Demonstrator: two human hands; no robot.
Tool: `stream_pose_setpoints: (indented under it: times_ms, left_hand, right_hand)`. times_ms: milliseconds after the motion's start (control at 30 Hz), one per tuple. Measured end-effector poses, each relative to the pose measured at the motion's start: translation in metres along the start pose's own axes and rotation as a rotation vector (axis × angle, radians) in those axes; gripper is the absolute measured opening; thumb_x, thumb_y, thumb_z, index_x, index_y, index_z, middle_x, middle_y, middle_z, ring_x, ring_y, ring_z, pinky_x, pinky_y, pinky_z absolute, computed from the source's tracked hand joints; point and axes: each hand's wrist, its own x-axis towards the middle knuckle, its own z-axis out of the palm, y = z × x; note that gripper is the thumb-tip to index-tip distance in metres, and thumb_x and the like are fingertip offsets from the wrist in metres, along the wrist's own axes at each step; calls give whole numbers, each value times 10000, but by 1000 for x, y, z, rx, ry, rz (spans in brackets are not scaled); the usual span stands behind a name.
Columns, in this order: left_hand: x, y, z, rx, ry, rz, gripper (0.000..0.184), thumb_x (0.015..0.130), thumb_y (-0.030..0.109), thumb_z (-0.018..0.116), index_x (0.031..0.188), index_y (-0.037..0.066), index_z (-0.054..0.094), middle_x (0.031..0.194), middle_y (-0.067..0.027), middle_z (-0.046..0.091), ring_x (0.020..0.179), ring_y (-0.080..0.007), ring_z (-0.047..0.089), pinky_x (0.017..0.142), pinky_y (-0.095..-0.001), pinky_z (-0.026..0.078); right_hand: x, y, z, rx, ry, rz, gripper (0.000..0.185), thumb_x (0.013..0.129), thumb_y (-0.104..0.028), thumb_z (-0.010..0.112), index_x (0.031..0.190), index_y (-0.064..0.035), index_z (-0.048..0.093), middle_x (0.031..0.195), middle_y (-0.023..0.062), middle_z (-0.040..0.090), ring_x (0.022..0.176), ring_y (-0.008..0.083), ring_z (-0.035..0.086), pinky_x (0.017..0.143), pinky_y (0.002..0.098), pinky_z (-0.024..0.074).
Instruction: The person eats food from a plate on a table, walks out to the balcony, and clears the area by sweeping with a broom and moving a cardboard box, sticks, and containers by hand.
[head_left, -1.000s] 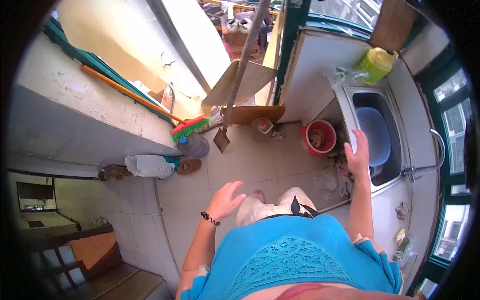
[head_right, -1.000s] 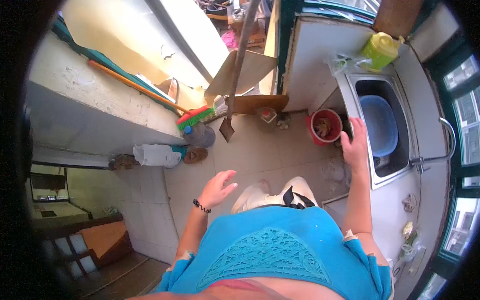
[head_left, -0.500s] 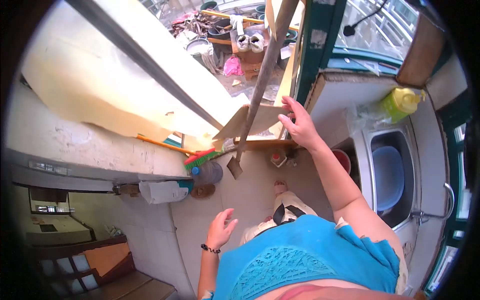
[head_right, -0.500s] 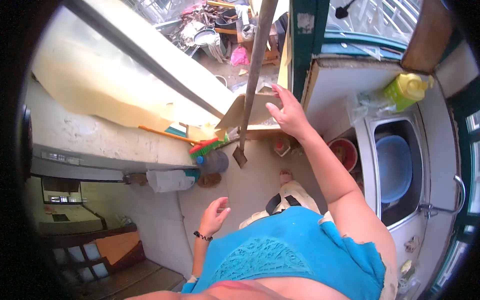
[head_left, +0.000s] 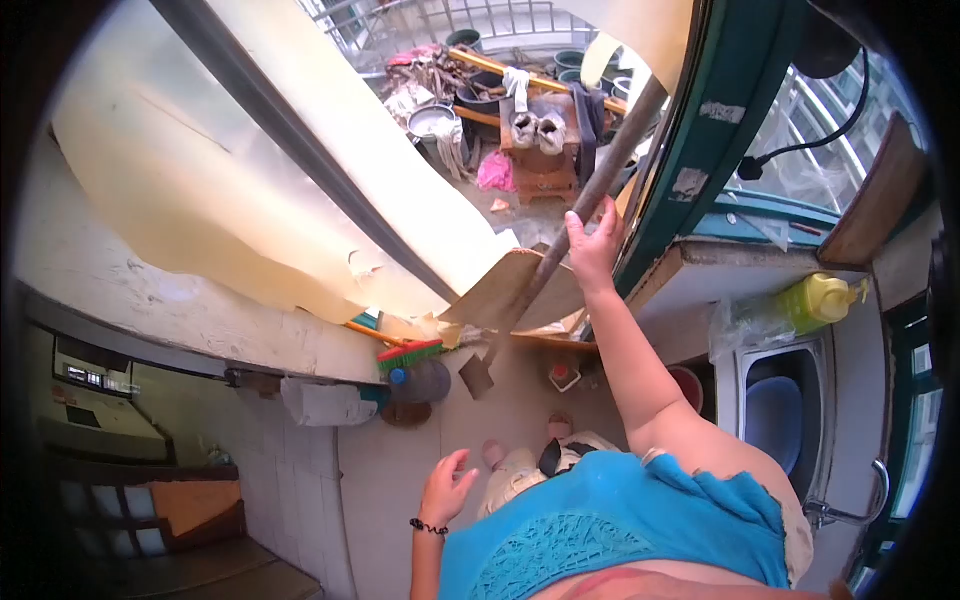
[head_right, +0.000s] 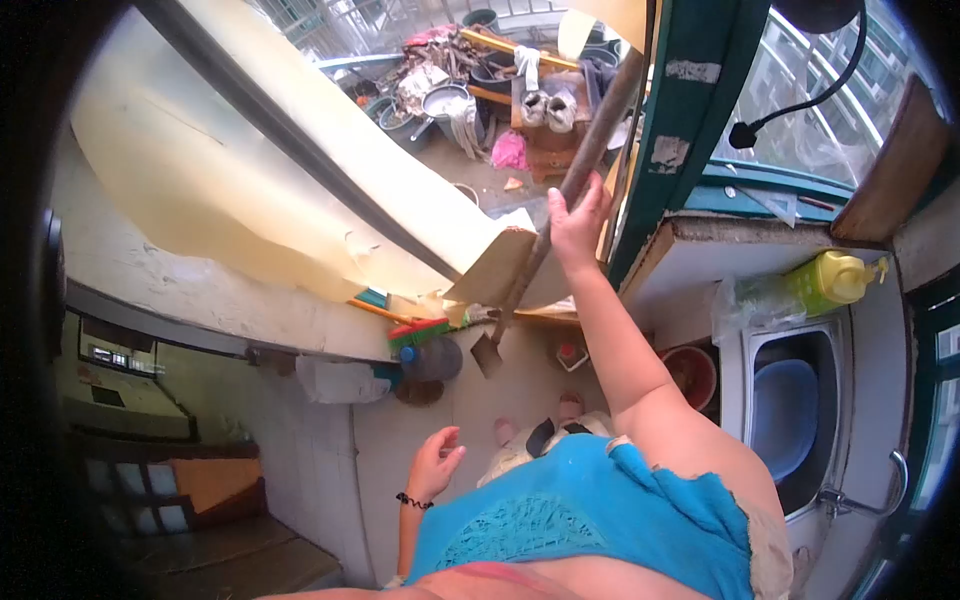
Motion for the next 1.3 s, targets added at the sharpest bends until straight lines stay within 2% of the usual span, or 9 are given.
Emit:
stream_pose_setpoints:
  times_ms: [33, 67, 167, 233, 267, 467, 567, 833, 1300]
  left_hand:
    - [0, -2, 0, -13, 8, 2, 370, 790, 192, 600, 1115, 38, 512, 1062, -126, 560, 946, -226, 552, 787, -316, 459]
    - [-4, -5, 1, -24, 12, 0, 371, 791, 195, 599, 1115, 37, 513, 1061, -129, 560, 946, -227, 552, 787, -316, 459]
    - [-8, -20, 0, -43, -18, -31, 375, 790, 199, 600, 1114, 31, 514, 1059, -137, 560, 945, -231, 553, 788, -315, 462]
    - [-8, -27, -4, -32, -57, -50, 380, 790, 205, 602, 1115, 29, 515, 1058, -140, 560, 942, -234, 556, 786, -315, 465]
    - [-5, -28, -7, -27, -74, -61, 382, 790, 207, 603, 1115, 28, 515, 1057, -141, 560, 941, -235, 557, 786, -315, 467]
    - [7, -29, -32, -37, -43, 6, 387, 795, 220, 607, 1119, 28, 515, 1063, -140, 554, 946, -235, 559, 780, -311, 470]
    - [9, -43, -43, -44, -75, 2, 381, 795, 216, 610, 1114, 29, 516, 1058, -135, 550, 945, -228, 555, 777, -306, 467]
    - [5, -94, -87, -104, -112, 116, 371, 787, 211, 614, 1099, 34, 520, 1037, -130, 549, 922, -229, 548, 776, -307, 457]
    - [43, -107, -124, 48, -343, 318, 372, 787, 208, 593, 1104, 34, 505, 1042, -132, 546, 921, -260, 546, 777, -322, 448]
  right_hand:
    - [5, 6, 4, -21, 46, 34, 635, 741, -194, 676, 1238, -15, 324, 1081, 158, 453, 987, 268, 459, 878, 343, 375]
    - [11, 11, 11, 338, 32, 238, 614, 727, -178, 696, 1211, -26, 350, 1067, 126, 476, 956, 224, 480, 859, 325, 386]
    - [31, 37, 28, 548, 76, 414, 480, 711, -195, 719, 1085, -26, 468, 863, 54, 556, 740, 151, 532, 676, 300, 445]
    - [40, 57, 44, 358, -111, 361, 345, 724, -205, 712, 963, -27, 539, 767, 26, 562, 667, 129, 525, 608, 288, 440]
    - [37, 60, 57, 286, -52, 311, 256, 743, -219, 699, 862, -35, 567, 737, 4, 550, 651, 113, 516, 587, 265, 427]
    - [15, -39, 73, 803, -379, 382, 193, 765, -96, 663, 840, -78, 487, 688, -18, 512, 584, 78, 492, 530, 222, 414]
    - [-7, -65, 91, 832, -492, 337, 157, 765, -78, 653, 832, -75, 511, 688, -37, 505, 582, 58, 470, 527, 206, 403]
    - [-69, -135, 75, 931, -335, 351, 141, 744, -29, 641, 757, -73, 507, 642, -28, 492, 560, 62, 480, 525, 210, 403]
    - [-121, -220, -89, 817, -248, 279, 88, 713, -4, 563, 775, -33, 507, 625, 67, 532, 570, 148, 528, 605, 282, 450]
